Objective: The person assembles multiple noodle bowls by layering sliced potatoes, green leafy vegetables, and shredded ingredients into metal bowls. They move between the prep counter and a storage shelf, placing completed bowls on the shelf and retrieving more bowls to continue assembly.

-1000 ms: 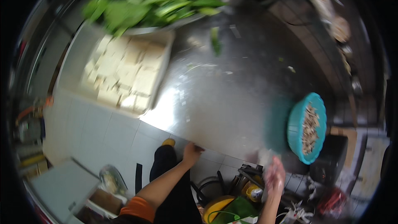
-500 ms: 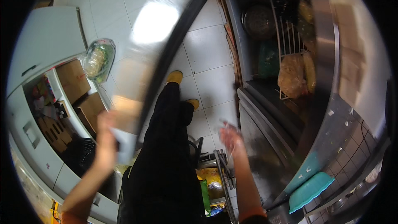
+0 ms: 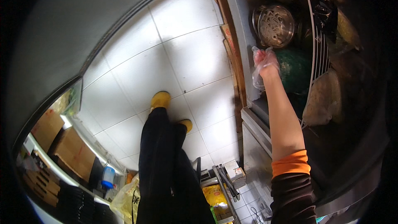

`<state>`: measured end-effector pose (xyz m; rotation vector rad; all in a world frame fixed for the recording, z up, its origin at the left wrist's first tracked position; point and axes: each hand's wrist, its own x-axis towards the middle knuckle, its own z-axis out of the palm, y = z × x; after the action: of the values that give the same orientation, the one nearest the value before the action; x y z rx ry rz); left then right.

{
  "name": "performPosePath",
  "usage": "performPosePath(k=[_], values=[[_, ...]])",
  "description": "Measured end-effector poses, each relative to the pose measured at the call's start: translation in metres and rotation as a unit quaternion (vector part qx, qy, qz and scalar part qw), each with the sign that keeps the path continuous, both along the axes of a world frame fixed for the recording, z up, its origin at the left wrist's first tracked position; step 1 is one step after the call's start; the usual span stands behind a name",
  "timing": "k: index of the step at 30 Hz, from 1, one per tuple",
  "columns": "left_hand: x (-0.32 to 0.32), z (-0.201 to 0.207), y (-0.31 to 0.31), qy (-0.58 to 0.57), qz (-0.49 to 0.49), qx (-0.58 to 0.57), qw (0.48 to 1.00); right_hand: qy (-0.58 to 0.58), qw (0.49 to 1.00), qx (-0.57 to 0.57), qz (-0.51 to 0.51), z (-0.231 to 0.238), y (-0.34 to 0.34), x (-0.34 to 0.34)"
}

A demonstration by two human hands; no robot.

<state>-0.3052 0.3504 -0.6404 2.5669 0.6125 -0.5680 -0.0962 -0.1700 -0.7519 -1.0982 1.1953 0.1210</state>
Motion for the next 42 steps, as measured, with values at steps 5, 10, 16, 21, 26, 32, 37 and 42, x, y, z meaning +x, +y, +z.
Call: performPosePath(k=[5, 10, 16, 21, 26, 32, 37, 42], values=[[0.046, -0.094, -0.120, 0.022, -0.044, -0.064, 0.997, 0.010, 0.783, -0.594, 0.185, -0.014, -0.073, 0.003], [0.054, -0.130, -0.156, 0.023, -0.059, -0.080, 0.995, -0.123, 0.807, -0.560, 0.141, 0.009, -0.107, 0.049], [0.023, -0.099, -0.122, 0.014, -0.072, -0.072, 0.995, 0.063, 0.984, -0.166, -0.015, 0.002, -0.042, 0.013], [-0.004, -0.042, -0.069, -0.012, -0.068, -0.039, 0.997, -0.140, 0.988, 0.042, -0.046, -0.033, -0.020, 0.027], [0.024, 0.027, -0.055, -0.130, -0.081, -0.002, 0.988, -0.233, 0.969, 0.031, -0.076, -0.049, -0.025, 0.027], [0.153, 0.009, -0.158, -0.371, -0.180, -0.215, 0.886, -0.133, 0.983, 0.002, -0.128, 0.003, -0.008, -0.064], [0.321, -0.096, -0.374, -0.207, -0.107, -0.510, 0.828, -0.153, 0.986, 0.012, -0.070, 0.062, -0.006, -0.155], [0.395, -0.137, -0.496, -0.138, -0.160, -0.384, 0.899, -0.208, 0.975, 0.052, -0.064, 0.074, -0.020, -0.190]])
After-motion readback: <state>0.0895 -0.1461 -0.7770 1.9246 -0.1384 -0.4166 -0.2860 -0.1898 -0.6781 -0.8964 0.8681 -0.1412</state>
